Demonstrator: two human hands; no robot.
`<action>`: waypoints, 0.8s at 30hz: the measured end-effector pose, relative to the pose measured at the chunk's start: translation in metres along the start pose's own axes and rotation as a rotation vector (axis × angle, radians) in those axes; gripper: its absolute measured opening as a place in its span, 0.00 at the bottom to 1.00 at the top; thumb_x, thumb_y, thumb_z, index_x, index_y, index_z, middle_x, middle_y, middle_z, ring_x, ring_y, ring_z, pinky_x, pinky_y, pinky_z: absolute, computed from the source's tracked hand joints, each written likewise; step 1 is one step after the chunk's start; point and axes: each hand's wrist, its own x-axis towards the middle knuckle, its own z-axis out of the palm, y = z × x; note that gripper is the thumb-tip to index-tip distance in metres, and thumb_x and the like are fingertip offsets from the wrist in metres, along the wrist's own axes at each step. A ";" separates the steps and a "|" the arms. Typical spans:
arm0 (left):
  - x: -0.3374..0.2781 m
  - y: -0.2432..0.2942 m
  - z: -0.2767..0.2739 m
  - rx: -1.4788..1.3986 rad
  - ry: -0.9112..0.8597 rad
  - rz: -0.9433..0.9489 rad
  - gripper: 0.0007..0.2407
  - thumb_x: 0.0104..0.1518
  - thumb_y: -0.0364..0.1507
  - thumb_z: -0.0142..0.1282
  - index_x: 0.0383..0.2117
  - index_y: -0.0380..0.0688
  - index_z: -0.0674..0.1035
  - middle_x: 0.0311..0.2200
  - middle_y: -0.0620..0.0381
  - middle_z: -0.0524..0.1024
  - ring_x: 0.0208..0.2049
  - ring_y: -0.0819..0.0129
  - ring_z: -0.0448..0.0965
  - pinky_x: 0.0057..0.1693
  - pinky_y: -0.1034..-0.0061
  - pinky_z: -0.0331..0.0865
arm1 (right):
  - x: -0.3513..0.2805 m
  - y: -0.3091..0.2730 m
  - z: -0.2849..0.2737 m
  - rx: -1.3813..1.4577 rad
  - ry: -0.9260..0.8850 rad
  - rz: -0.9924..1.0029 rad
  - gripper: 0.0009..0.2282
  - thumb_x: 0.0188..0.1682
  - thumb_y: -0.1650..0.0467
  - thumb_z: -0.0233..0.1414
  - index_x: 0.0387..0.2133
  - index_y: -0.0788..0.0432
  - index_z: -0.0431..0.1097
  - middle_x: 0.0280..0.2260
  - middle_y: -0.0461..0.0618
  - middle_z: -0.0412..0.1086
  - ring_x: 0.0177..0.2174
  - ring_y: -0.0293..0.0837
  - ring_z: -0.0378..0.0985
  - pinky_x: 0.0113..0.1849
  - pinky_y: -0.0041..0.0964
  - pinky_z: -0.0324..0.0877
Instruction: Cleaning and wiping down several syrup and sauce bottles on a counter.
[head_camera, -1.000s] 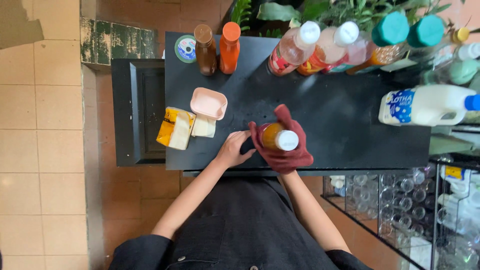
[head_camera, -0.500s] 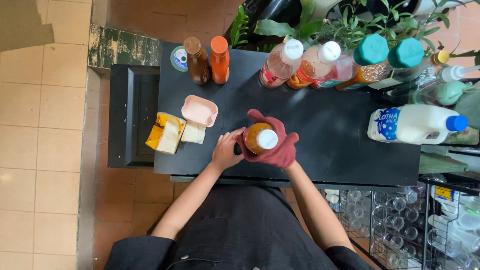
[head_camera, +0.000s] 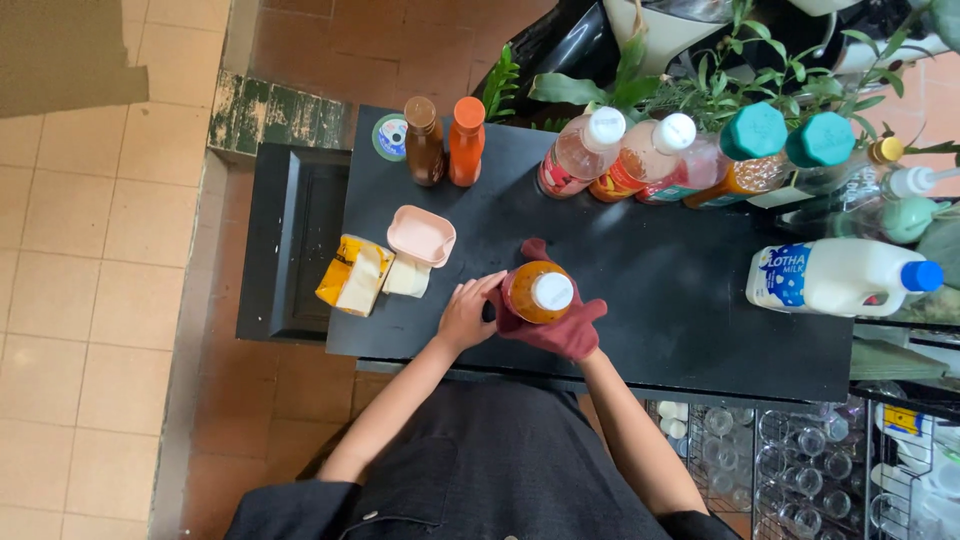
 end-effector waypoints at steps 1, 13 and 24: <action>0.001 0.001 -0.002 0.000 -0.001 0.006 0.34 0.47 0.30 0.68 0.64 0.46 0.67 0.59 0.53 0.73 0.54 0.57 0.75 0.58 0.64 0.66 | -0.002 -0.031 0.012 -0.002 0.004 -0.005 0.37 0.39 0.73 0.66 0.63 0.61 0.56 0.51 0.53 0.71 0.52 0.46 0.74 0.55 0.38 0.71; 0.006 0.006 -0.006 0.027 -0.065 -0.054 0.33 0.47 0.36 0.68 0.63 0.45 0.69 0.58 0.52 0.74 0.53 0.55 0.74 0.57 0.63 0.65 | -0.006 0.100 -0.062 0.159 0.556 -0.040 0.28 0.36 0.69 0.61 0.47 0.65 0.55 0.43 0.53 0.72 0.40 0.44 0.78 0.38 0.40 0.76; 0.005 0.009 -0.009 0.007 0.000 0.016 0.29 0.48 0.34 0.69 0.58 0.45 0.71 0.59 0.53 0.74 0.52 0.57 0.75 0.55 0.65 0.66 | 0.005 0.019 -0.011 0.054 0.345 -0.155 0.33 0.39 0.61 0.62 0.58 0.63 0.60 0.46 0.50 0.73 0.43 0.42 0.77 0.48 0.37 0.73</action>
